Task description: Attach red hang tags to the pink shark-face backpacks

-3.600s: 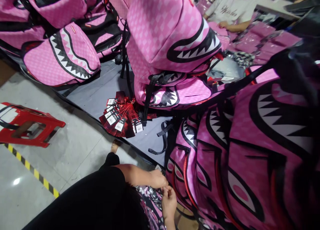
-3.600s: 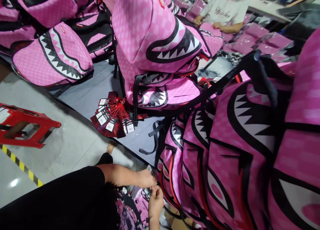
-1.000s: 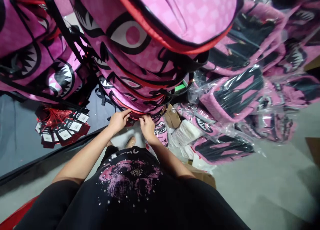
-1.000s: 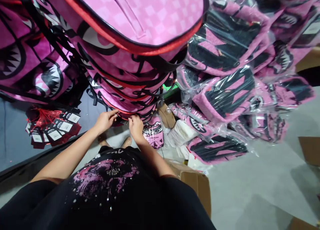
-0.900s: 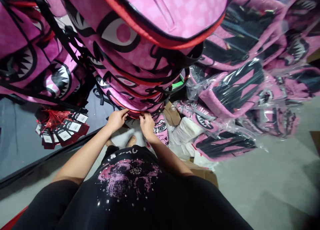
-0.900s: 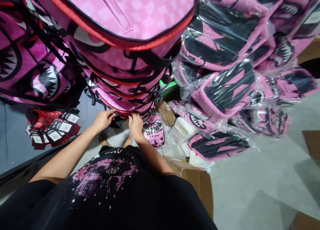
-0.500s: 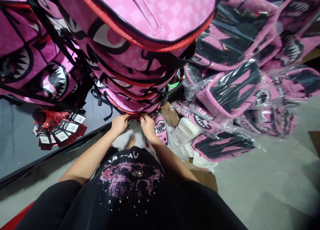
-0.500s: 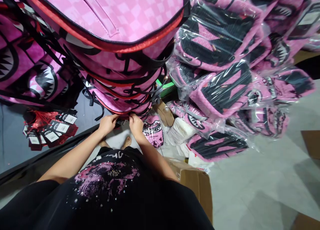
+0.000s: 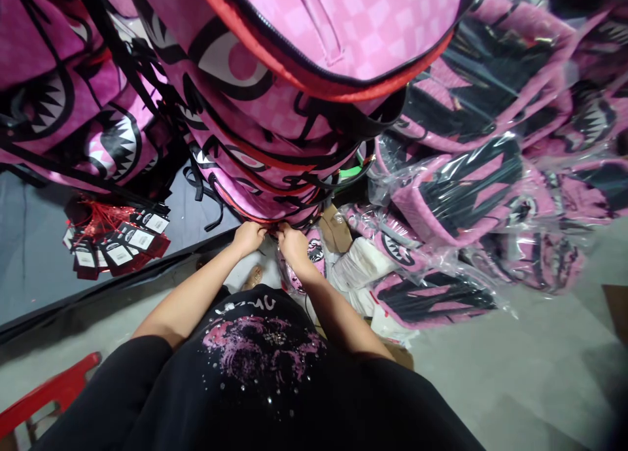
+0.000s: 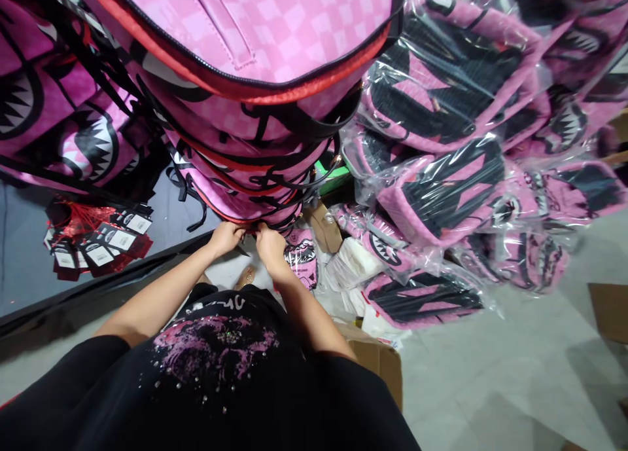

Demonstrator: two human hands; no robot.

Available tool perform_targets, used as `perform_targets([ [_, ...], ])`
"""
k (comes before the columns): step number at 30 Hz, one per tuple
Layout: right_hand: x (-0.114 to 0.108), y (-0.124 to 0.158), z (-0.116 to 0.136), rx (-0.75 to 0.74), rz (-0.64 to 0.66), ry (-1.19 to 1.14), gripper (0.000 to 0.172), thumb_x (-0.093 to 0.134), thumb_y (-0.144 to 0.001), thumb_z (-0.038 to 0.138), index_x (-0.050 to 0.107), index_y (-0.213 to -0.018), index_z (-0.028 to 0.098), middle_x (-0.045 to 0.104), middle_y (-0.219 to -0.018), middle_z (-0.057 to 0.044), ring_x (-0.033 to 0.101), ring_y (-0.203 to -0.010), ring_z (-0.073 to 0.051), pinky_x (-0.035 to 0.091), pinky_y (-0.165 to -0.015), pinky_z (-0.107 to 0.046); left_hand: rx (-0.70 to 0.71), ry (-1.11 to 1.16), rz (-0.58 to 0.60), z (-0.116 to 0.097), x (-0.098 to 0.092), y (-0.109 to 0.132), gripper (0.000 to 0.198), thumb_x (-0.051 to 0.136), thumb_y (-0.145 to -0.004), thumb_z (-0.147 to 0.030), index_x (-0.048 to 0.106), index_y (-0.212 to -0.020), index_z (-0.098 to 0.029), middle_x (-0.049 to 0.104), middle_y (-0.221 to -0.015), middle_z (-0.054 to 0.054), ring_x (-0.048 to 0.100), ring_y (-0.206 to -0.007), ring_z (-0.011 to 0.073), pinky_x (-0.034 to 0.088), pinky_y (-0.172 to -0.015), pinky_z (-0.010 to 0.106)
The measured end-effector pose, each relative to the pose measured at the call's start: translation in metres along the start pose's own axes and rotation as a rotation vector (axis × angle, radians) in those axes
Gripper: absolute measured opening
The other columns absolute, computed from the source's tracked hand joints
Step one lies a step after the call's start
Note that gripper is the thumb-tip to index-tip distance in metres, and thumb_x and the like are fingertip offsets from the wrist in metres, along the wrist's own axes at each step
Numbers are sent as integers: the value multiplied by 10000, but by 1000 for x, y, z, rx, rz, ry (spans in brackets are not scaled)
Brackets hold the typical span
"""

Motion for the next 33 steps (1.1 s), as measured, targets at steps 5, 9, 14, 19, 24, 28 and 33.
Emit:
perform_targets([
  [5,-21,9,3,51,15,-48,270,433,-915,176,675,-1033,152,650,-1019,-182,630,-906,-265,403,-756,-333,26,96,139,15,-9,1,254,614,-819,-267,706,-1041,-185,723,-819,31,642,-731,176,486,-721,268],
  [9,-20,6,0,121,129,-248,117,549,-826,177,652,-774,163,630,-855,-109,589,-790,-213,397,-680,-297,108,186,166,24,-15,19,425,670,-755,-198,607,-1175,-174,714,-932,16,641,-795,154,486,-744,234],
  [14,-12,-11,-8,254,470,-664,195,644,-733,309,528,-639,184,426,-515,53,300,-413,-72,261,-418,-207,262,275,-154,29,-13,35,388,554,-814,-117,528,-1197,-171,683,-1013,36,642,-895,144,491,-834,247],
  [19,-13,-11,-10,356,687,-996,262,707,-685,348,506,-679,180,435,-548,74,238,-393,-27,222,-367,-156,265,248,-380,33,2,41,216,438,-956,-259,605,-1053,-161,665,-997,85,621,-934,158,478,-884,291],
  [24,-9,-8,-12,433,729,-1165,238,773,-682,271,563,-720,166,536,-591,48,379,-425,-29,359,-396,-137,338,164,-364,30,11,37,284,445,-963,-344,690,-982,-201,678,-999,93,602,-942,180,457,-865,333],
  [28,-6,-8,-11,449,693,-1221,253,815,-658,238,604,-773,158,636,-702,-1,531,-518,-63,476,-469,-167,405,14,-333,24,11,35,290,428,-962,-280,714,-989,-243,690,-1132,95,562,-1025,226,386,-904,426],
  [33,0,-5,-8,424,599,-1261,315,854,-606,275,600,-746,153,616,-682,8,533,-532,-60,445,-447,-146,430,97,-154,15,20,33,278,450,-957,-293,715,-1031,-252,717,-1115,68,596,-964,190,435,-874,363],
])
Point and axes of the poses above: each hand's wrist, its own y-axis away from the middle knuckle, its own x-axis out of the palm, z = x × y, the point moved 2 cm from there along -y, towards the middle knuckle
